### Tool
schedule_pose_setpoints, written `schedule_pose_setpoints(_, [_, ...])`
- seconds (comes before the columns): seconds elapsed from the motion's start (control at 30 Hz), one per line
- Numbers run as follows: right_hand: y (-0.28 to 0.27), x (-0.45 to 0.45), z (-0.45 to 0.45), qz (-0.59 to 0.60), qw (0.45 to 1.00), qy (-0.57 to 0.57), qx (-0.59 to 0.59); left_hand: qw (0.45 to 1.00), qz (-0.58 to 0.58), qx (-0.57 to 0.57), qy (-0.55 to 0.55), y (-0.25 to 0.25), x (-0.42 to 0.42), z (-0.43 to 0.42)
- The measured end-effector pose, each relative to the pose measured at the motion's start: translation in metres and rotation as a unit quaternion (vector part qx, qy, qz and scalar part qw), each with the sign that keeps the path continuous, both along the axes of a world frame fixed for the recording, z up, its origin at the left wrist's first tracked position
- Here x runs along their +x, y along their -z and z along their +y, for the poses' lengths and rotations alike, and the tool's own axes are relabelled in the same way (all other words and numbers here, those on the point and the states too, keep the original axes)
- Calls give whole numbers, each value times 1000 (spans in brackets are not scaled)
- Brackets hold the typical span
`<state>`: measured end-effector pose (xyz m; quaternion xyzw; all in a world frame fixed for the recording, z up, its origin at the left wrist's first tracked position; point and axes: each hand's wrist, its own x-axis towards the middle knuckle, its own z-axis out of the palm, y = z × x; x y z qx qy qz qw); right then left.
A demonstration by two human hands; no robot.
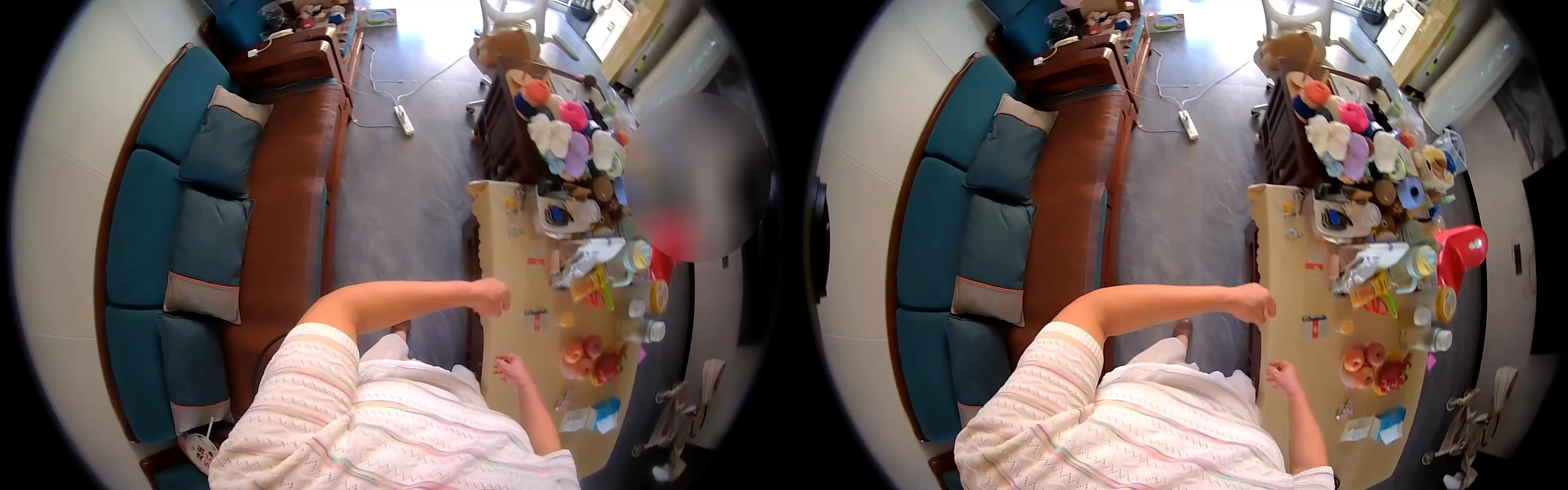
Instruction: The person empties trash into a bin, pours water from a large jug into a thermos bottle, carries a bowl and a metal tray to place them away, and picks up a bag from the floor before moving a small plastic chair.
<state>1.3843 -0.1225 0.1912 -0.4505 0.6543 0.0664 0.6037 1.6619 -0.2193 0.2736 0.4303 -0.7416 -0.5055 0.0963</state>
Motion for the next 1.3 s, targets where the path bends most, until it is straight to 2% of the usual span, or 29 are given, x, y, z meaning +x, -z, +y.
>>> schedule_pose_setpoints(0.07, [-4, 45, -24, -16, 1000, -11, 4, 1000, -12, 2, 8, 0, 24, -1])
schedule_pose_setpoints(0.1, [-2, 65, -36, -50, 997, -61, -14, 999, -16, 5, 27, -1, 32, -2])
schedule_pose_setpoints(0.13, [6, 74, -46, -76, 992, -92, -38, 1000, -22, 11, 18, -15, 45, -3])
schedule_pose_setpoints(0.17, [37, 70, -52, -106, 990, -80, -46, 999, -18, 11, 31, -35, 56, -7])
schedule_pose_setpoints(0.2, [4, 91, -62, -64, 992, -82, -67, 999, -16, 31, 14, -46, 65, -10])
schedule_pose_setpoints(0.27, [17, 95, -77, -52, 991, -83, -86, 992, 82, 74, -66, -26, 79, -10])
schedule_pose_setpoints(0.3, [22, 101, -87, -56, 992, -83, -83, 994, 31, 91, -55, -40, 90, -17])
schedule_pose_setpoints(0.4, [16, 123, -122, -34, 990, -120, -72, 972, 46, 206, -106, -14, 120, -31])
schedule_pose_setpoints(0.5, [30, 146, -153, -26, 986, -148, -68, 953, 47, 258, -153, -3, 153, -55])
schedule_pose_setpoints(0.6, [19, 179, -202, -29, 982, -179, -58, 917, 94, 298, -249, 8, 196, -86])
schedule_pose_setpoints(0.77, [11, 231, -289, -44, 970, -223, -87, 875, 115, 291, -369, 14, 256, -135])
schedule_pose_setpoints(0.87, [-7, 252, -317, -75, 979, -130, -137, 855, 141, 309, -391, 29, 281, -156])
schedule_pose_setpoints(1.0, [-16, 257, -294, -85, 988, 38, -126, 880, 95, 346, -312, 51, 294, -196])
schedule_pose_setpoints(1.1, [-2, 245, -228, -9, 984, 122, -127, 882, 78, 387, -257, 76, 288, -216])
schedule_pose_setpoints(1.2, [9, 241, -140, 22, 973, 212, -86, 915, 8, 377, -141, 85, 271, -225])
schedule_pose_setpoints(1.3, [11, 246, -57, 80, 950, 296, -58, 919, -26, 390, -58, 92, 245, -224])
